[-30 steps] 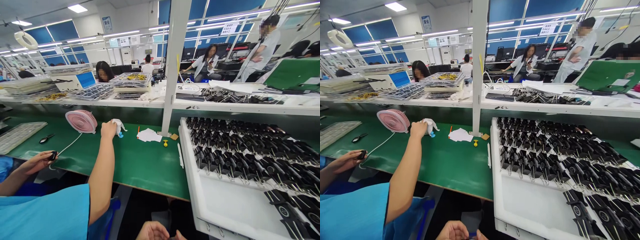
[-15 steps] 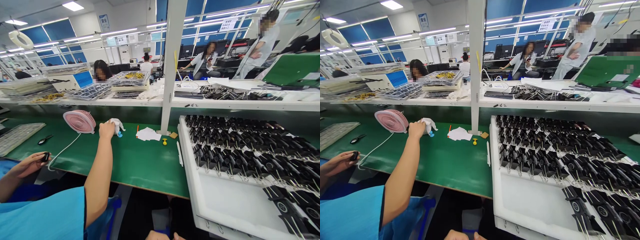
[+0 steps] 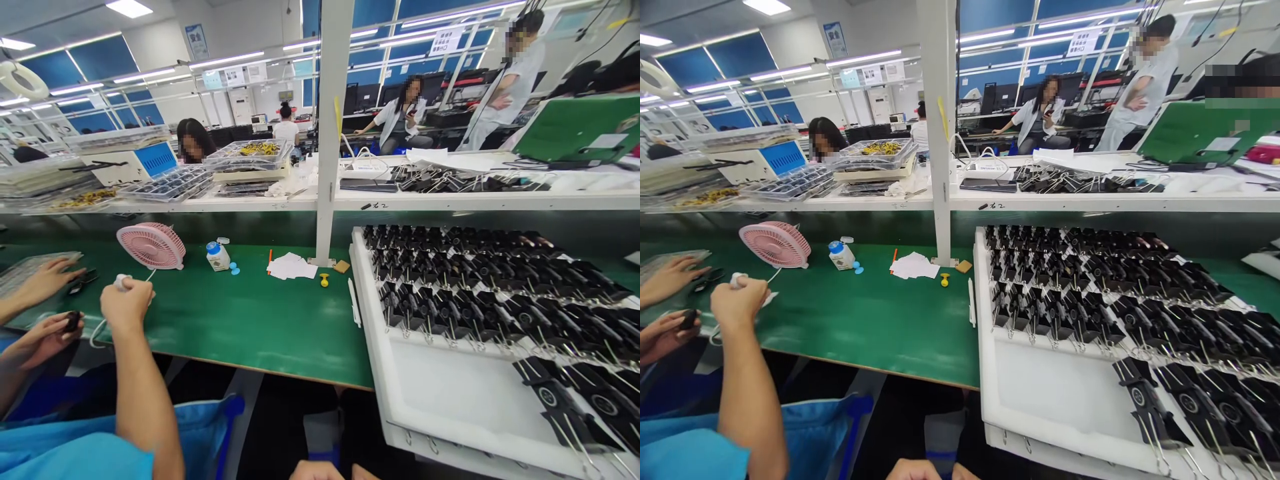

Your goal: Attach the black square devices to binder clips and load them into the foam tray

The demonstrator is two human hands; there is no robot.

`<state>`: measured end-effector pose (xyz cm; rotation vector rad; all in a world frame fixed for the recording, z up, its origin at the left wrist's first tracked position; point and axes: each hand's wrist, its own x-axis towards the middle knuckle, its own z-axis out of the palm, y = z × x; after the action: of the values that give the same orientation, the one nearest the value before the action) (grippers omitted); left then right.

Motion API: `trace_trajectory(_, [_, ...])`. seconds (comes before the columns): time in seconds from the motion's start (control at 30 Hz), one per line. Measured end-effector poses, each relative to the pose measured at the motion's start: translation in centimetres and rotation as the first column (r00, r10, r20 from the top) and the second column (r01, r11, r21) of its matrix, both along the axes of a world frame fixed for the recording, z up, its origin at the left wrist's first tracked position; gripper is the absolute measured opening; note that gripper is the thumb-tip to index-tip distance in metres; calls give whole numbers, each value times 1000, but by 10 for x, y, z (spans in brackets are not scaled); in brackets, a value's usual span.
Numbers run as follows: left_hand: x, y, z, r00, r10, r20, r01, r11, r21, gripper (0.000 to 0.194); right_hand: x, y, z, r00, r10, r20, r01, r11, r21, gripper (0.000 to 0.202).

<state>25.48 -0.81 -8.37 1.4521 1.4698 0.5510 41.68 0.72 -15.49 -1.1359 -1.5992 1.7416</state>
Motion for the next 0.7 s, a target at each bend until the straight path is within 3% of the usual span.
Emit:
trace_trajectory(0.07, [25,-16,-9,999,-33,-18,32,999,-37,25,-94,10,70,987,111,-113,-104,992,68,38])
trace_trajectory(0.1, [27,-23,-6,999,-43,-29,42,998,-46,25,-147,11,106,976,148,-162,-133,986,98,37])
trace_trajectory(0.17, [0,-35,19,997,-46,-55,43,998,-49,32,-250,4,165,971,114,-212,-86,987,134,37])
trace_trajectory(0.2, [-32,-43,40,997,-30,-76,27,999,-41,38,-294,-2,182,978,39,-207,-10,990,138,38])
trace_trajectory(0.23, [-74,-51,65,994,-7,-105,5,1000,-22,61,-331,-10,191,979,-34,-201,66,986,153,40])
trace_trajectory(0.27, [-124,-61,91,985,42,-169,-40,999,16,64,-359,-17,191,978,-56,-201,97,975,199,41])
trace_trajectory(0.33, [-235,-81,135,932,231,-279,-198,970,140,37,-393,-31,175,978,-108,-179,155,949,275,44])
trace_trajectory(0.4, [-326,-97,155,884,328,-334,-263,938,227,34,-404,-39,157,978,-141,-153,184,928,324,46])
trace_trajectory(0.43, [-356,-102,154,879,316,-357,-240,940,240,43,-404,-41,153,979,-144,-143,185,925,332,48])
trace_trajectory(0.47, [-372,-106,149,874,332,-355,-238,929,282,37,-401,-41,154,981,-133,-141,174,924,340,50])
trace_trajectory(0.53, [-372,-106,132,890,279,-361,-160,932,326,45,-387,-40,168,985,-61,-163,117,925,361,52])
trace_trajectory(0.6, [-342,-100,119,905,210,-371,-91,945,315,61,-355,-37,187,986,22,-166,34,944,327,50])
trace_trajectory(0.67, [-305,-89,117,908,176,-381,-76,961,265,59,-297,-34,189,992,59,-116,-34,978,208,47])
trace_trajectory(0.7, [-288,-83,118,907,174,-384,-83,966,243,48,-257,-33,179,994,57,-89,-41,985,170,44])
